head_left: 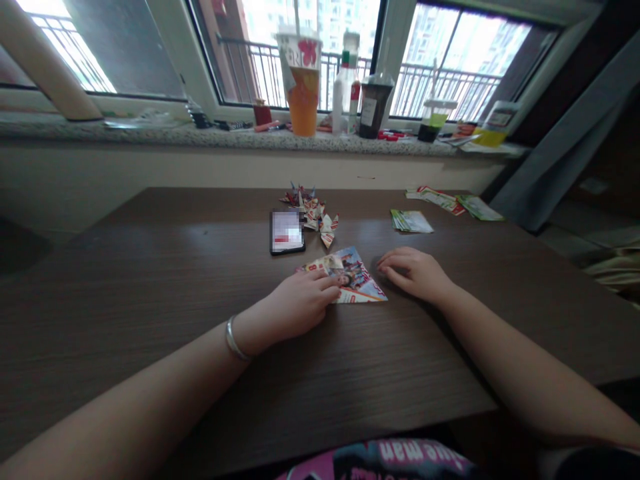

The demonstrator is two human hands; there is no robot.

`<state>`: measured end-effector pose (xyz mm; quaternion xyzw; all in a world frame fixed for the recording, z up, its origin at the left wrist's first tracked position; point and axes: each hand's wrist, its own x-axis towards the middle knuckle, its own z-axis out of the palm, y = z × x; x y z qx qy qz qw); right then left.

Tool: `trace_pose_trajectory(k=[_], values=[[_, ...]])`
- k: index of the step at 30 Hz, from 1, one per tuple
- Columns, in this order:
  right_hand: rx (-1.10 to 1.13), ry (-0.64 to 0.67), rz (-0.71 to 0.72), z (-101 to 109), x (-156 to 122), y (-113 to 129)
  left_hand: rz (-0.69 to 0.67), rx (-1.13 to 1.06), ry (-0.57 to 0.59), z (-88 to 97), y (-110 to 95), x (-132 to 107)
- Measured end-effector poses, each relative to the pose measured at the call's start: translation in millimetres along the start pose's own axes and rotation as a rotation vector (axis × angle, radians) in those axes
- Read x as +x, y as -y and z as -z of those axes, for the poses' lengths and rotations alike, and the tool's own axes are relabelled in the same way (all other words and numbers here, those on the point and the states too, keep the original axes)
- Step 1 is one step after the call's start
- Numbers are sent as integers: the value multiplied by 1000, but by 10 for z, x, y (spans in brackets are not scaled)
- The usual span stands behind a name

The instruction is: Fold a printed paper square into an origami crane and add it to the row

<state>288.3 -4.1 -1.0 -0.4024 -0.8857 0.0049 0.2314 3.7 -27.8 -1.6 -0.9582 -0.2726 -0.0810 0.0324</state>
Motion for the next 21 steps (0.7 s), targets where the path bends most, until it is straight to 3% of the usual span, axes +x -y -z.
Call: trace_pose_trajectory(k=[6, 14, 21], values=[[23, -131, 86, 42, 27, 82, -46, -47, -23, 12, -47, 1], [66, -87, 165, 16, 41, 76, -149, -200, -4, 84, -52, 24], [96, -43, 177, -7, 42, 70, -127, -283, 6, 100, -47, 30]])
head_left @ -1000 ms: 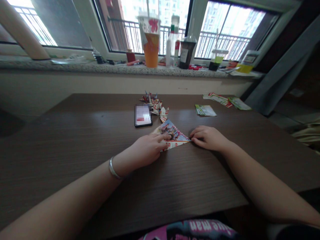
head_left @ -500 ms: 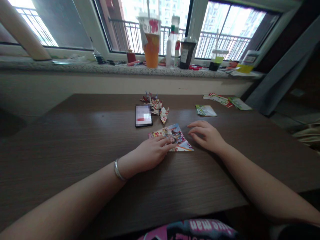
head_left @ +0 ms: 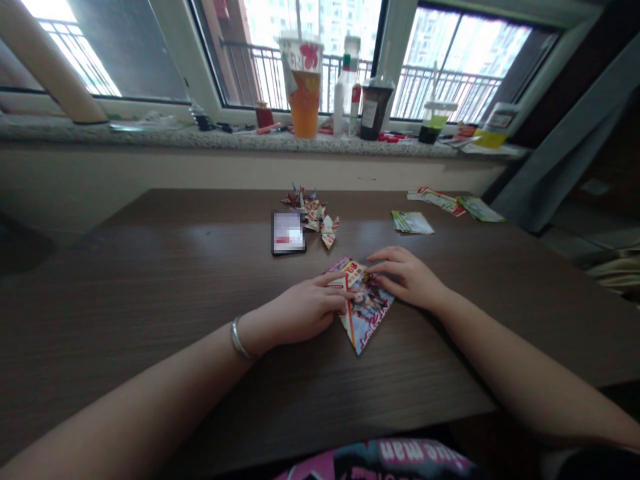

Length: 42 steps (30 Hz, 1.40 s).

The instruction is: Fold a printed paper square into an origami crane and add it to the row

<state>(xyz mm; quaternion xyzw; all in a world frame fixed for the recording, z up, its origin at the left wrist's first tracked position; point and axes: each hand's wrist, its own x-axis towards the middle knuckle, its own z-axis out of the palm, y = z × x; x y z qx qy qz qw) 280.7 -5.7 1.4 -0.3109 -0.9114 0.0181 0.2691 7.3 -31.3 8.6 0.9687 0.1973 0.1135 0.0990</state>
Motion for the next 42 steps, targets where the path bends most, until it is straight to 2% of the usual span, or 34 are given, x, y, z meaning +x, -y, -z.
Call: trace_pose_trajectory(k=[5, 10, 17, 22, 25, 29, 33, 36, 42], values=[[38, 34, 16, -5, 5, -9, 23, 31, -44, -17, -23, 4], [61, 85, 36, 2, 19, 1, 73, 72, -40, -33, -16, 7], [55, 159, 64, -21, 28, 2, 244, 167, -61, -84, -77, -12], [57, 175, 60, -32, 21, -6, 202, 165, -37, -120, -67, -33], [65, 191, 68, -27, 22, -10, 161, 195, -67, -139, -15, -34], [94, 203, 79, -21, 30, -7, 216, 248, -136, -161, 84, -30], [99, 226, 69, -20, 33, 2, 251, 244, -87, -161, 189, -27], [83, 239, 69, -19, 30, 0, 266, 246, -93, -154, 243, -31], [67, 249, 94, -23, 31, -20, 251, 227, -85, -124, 252, -51]])
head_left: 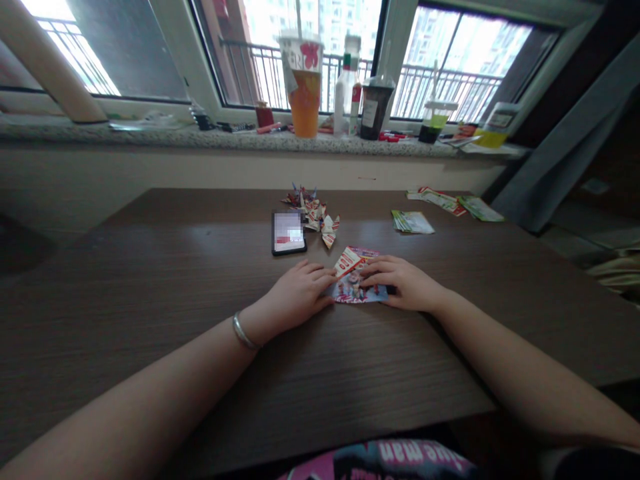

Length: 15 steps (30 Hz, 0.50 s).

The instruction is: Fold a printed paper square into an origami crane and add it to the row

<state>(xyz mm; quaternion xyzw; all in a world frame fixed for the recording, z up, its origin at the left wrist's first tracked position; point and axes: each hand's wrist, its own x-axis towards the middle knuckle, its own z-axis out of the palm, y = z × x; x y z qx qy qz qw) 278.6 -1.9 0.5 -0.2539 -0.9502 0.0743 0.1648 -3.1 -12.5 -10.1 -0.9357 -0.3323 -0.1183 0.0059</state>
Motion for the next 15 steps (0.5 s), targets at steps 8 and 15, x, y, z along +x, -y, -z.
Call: trace_pose_trajectory(k=[8, 15], values=[[52, -11, 6, -4, 45, 111, 24, -54, 130, 57, -63, -11], [55, 17, 9, 29, 67, 206, 3, -42, 211, -4, -11, -29]])
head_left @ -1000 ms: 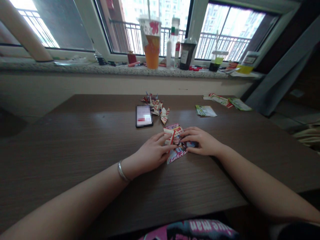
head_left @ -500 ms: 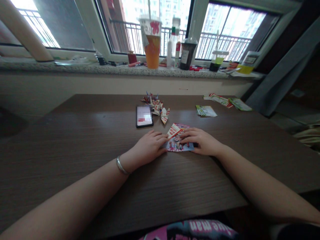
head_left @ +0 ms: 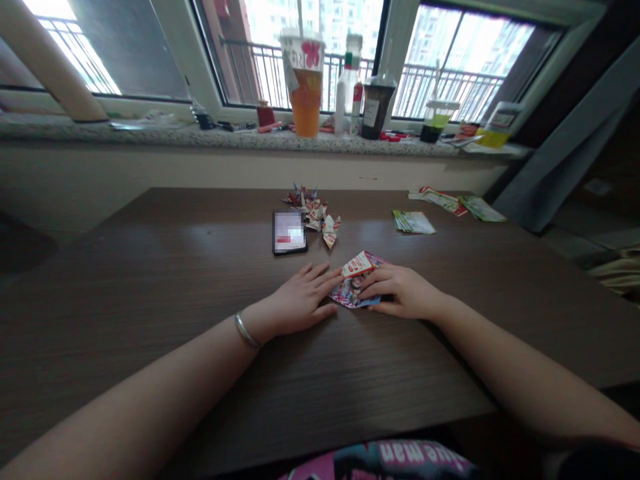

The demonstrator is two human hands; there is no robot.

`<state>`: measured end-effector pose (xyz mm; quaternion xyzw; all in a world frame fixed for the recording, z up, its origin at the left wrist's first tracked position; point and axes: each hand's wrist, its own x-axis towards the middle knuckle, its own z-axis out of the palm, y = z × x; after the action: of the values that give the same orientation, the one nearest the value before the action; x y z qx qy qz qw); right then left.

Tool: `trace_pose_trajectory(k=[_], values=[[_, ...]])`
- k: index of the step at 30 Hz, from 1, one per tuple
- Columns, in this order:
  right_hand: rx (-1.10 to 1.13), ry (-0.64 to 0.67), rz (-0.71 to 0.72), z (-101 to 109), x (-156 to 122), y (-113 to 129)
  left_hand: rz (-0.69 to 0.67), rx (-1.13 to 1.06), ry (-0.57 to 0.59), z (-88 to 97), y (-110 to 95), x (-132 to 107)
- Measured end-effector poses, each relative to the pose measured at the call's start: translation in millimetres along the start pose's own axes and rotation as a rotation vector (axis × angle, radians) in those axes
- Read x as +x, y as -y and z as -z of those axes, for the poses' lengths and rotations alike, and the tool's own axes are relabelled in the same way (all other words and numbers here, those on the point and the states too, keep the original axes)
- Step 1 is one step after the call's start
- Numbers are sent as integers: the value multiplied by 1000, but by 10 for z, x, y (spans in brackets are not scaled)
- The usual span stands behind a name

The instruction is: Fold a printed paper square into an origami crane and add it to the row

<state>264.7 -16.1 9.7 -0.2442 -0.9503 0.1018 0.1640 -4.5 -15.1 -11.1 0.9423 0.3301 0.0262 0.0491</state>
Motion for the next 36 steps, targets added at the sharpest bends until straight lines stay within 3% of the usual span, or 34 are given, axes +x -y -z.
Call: trace_pose_trajectory(k=[10, 17, 27, 36], values=[[107, -23, -124, -10, -32, -65, 4, 37, 33, 11, -43, -5], [186, 18, -353, -13, -38, -132, 12, 20, 42, -63, -28, 7], [-5, -5, -645, -117, -17, -177, 10, 14, 15, -22, -74, -1], [-207, 35, -762, -78, 23, -143, -90, 12, 26, -47, -50, 2]])
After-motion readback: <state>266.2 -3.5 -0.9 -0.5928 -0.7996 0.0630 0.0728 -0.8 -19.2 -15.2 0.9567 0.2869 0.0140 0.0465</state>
